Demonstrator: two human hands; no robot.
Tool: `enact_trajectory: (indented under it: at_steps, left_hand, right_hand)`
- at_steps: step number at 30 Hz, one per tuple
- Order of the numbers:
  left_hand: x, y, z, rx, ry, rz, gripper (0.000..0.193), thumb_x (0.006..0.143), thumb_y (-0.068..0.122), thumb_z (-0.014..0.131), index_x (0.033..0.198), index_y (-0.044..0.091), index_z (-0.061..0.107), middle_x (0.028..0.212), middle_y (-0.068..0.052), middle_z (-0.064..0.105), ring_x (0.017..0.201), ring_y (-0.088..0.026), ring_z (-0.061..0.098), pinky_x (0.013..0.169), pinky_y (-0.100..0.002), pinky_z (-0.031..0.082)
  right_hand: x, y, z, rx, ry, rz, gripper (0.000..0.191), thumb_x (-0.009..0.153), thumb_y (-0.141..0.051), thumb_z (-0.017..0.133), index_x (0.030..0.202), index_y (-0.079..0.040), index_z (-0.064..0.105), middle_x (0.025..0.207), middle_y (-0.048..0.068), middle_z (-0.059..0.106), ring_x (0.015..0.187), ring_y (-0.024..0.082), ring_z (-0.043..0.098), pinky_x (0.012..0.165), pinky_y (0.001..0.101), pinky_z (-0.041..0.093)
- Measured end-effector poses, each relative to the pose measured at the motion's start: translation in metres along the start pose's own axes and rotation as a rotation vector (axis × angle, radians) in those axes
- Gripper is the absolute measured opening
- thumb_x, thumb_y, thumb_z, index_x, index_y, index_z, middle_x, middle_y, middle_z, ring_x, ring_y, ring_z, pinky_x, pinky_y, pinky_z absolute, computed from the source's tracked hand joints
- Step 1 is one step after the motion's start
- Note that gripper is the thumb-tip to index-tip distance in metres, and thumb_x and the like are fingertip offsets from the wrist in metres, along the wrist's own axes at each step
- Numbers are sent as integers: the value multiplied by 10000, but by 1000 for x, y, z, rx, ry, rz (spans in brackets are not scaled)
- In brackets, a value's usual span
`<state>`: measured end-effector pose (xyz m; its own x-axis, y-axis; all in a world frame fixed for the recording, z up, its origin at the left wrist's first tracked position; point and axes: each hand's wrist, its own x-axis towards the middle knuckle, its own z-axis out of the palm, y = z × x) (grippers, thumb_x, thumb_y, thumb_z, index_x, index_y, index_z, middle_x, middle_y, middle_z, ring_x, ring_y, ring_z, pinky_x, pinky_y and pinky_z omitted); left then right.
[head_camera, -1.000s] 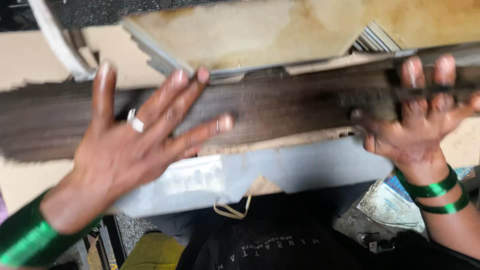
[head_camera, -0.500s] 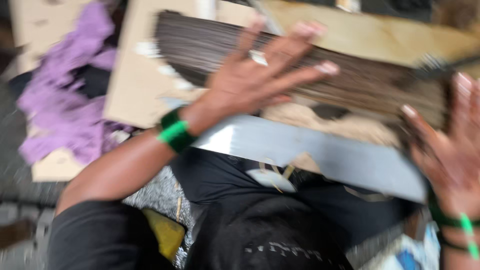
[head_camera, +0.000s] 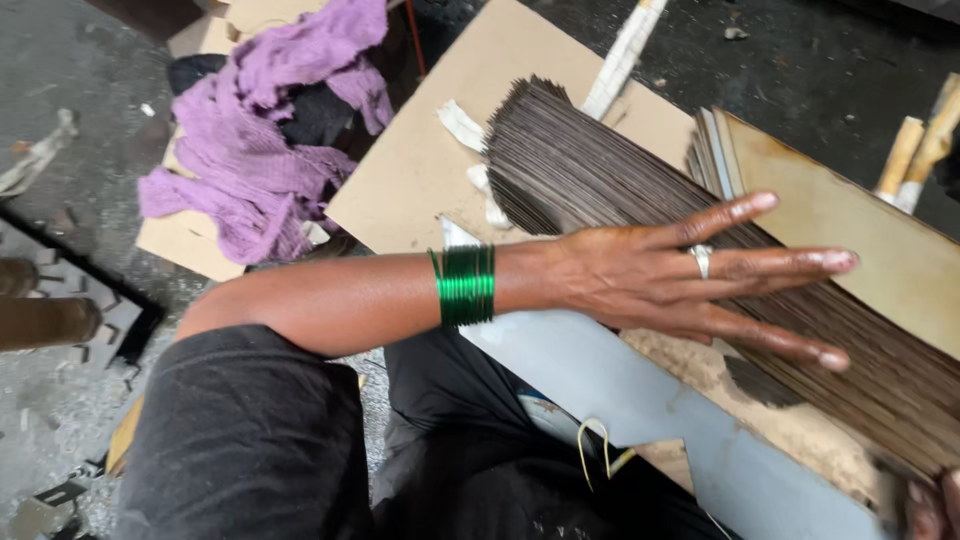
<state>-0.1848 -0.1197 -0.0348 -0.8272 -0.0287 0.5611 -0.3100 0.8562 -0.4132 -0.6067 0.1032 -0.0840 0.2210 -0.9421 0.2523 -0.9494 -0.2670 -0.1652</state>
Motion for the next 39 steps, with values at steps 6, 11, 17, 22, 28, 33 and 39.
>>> enact_trajectory:
  at_steps: [6, 11, 17, 22, 28, 33, 39]
  left_hand:
    - [6, -6, -14, -232, -7, 28, 760, 1189, 475, 491, 1645, 376, -110, 1714, -141, 80, 1636, -269, 84, 1316, -595, -23]
    - [21, -18, -100, -197, -96, -53, 717, 1078, 609, 416, 1691, 352, 147, 1748, -129, 187, 1616, -263, 146, 1274, -592, -37]
    - [26, -29, -161, -204, 114, -307, 785, 1040, 752, 397, 1630, 236, 438, 1619, -53, 497, 1476, -316, 478, 1228, -571, 219]
    - [33, -20, -100, -256, -167, -314, 773, 1133, 772, 313, 1693, 240, 333, 1669, -125, 436, 1424, -327, 486, 1114, -542, 253]
    - [18, -22, -89, -186, -48, -226, 758, 1085, 746, 443, 1669, 292, 278, 1638, -180, 390, 1509, -335, 344, 1148, -580, 73]
    - [14, 15, -90, -122, 161, -249, 710, 1066, 270, 563, 1654, 223, 169, 1710, -167, 279, 1610, -243, 266, 1272, -557, -18]
    - [7, 123, -97, -512, -231, -235, 903, 938, 686, 613, 1573, 100, 349, 1582, -151, 420, 1489, -315, 384, 1228, -600, 259]
  right_hand:
    - [-7, -23, -29, -84, 63, -22, 393, 1086, -160, 695, 1469, -146, 605, 1588, 232, 448, 1431, 399, 453, 1172, 482, 457]
    - [-3, -55, -63, -337, 114, -29, 401, 1064, -221, 739, 1450, -191, 633, 1660, 225, 392, 1510, 427, 396, 1216, 525, 433]
    - [12, -89, -90, -692, 54, 22, 424, 1021, -356, 755, 1436, -292, 698, 1735, 181, 426, 1591, 397, 399, 1150, 535, 425]
    - [16, -98, -95, -606, 84, 8, 377, 1039, -293, 736, 1394, -233, 627, 1720, 176, 355, 1581, 381, 348, 1225, 488, 409]
    - [11, -75, -62, 145, 239, 96, 433, 1015, -9, 624, 1434, -100, 561, 1582, 349, 366, 1195, 448, 607, 883, 488, 553]
    - [-3, -46, -49, -182, 55, 140, 473, 1156, -44, 667, 1590, -72, 482, 1286, 159, 673, 976, 218, 667, 853, 326, 574]
    - [-2, -75, -56, -19, 125, 143, 443, 1104, 113, 578, 1524, 25, 472, 1209, 238, 602, 912, 291, 586, 717, 325, 552]
